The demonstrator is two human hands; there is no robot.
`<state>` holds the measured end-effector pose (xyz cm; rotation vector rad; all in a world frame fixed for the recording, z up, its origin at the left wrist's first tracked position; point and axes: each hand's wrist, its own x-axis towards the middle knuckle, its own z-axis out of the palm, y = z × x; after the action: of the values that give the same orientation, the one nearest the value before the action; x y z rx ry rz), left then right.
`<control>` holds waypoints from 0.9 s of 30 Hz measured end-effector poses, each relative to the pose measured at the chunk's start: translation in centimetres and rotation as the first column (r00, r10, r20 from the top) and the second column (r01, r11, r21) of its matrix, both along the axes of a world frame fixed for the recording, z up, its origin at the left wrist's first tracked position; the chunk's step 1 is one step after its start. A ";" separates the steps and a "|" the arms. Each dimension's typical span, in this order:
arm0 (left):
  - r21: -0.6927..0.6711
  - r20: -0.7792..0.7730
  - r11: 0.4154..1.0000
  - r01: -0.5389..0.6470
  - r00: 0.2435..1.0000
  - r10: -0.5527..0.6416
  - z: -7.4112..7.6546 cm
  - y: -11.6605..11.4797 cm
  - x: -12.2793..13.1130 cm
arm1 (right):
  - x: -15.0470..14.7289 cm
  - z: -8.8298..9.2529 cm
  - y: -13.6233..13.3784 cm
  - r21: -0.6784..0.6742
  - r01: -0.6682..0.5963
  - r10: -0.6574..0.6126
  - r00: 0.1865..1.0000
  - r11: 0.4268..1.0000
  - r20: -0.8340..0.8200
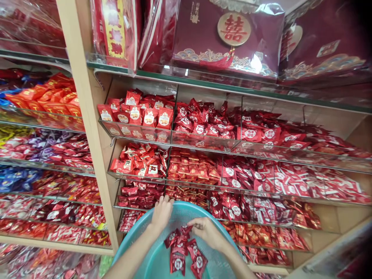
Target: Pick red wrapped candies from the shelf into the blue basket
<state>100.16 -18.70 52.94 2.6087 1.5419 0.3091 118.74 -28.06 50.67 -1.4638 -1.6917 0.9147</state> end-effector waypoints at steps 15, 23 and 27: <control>-0.015 -0.002 0.999 0.036 0.999 -0.036 0.5 0.1 0.1 | 1.9 -1.7 -1.1 -0.284 0.047 -0.077 0.993 0.958 -0.094; -0.046 -0.029 0.998 0.034 0.999 -0.035 1.1 -0.1 0.2 | 2.5 -4.1 -0.9 -0.393 0.146 -0.131 0.989 0.908 0.065; -0.031 -0.028 0.998 0.046 0.999 -0.046 0.8 0.2 0.3 | 2.2 -5.2 -0.4 -0.309 0.228 -0.174 0.966 0.923 0.193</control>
<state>100.42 -18.54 53.74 2.6327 1.4809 0.2438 120.91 -28.43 45.48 -1.9444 -1.5123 1.0217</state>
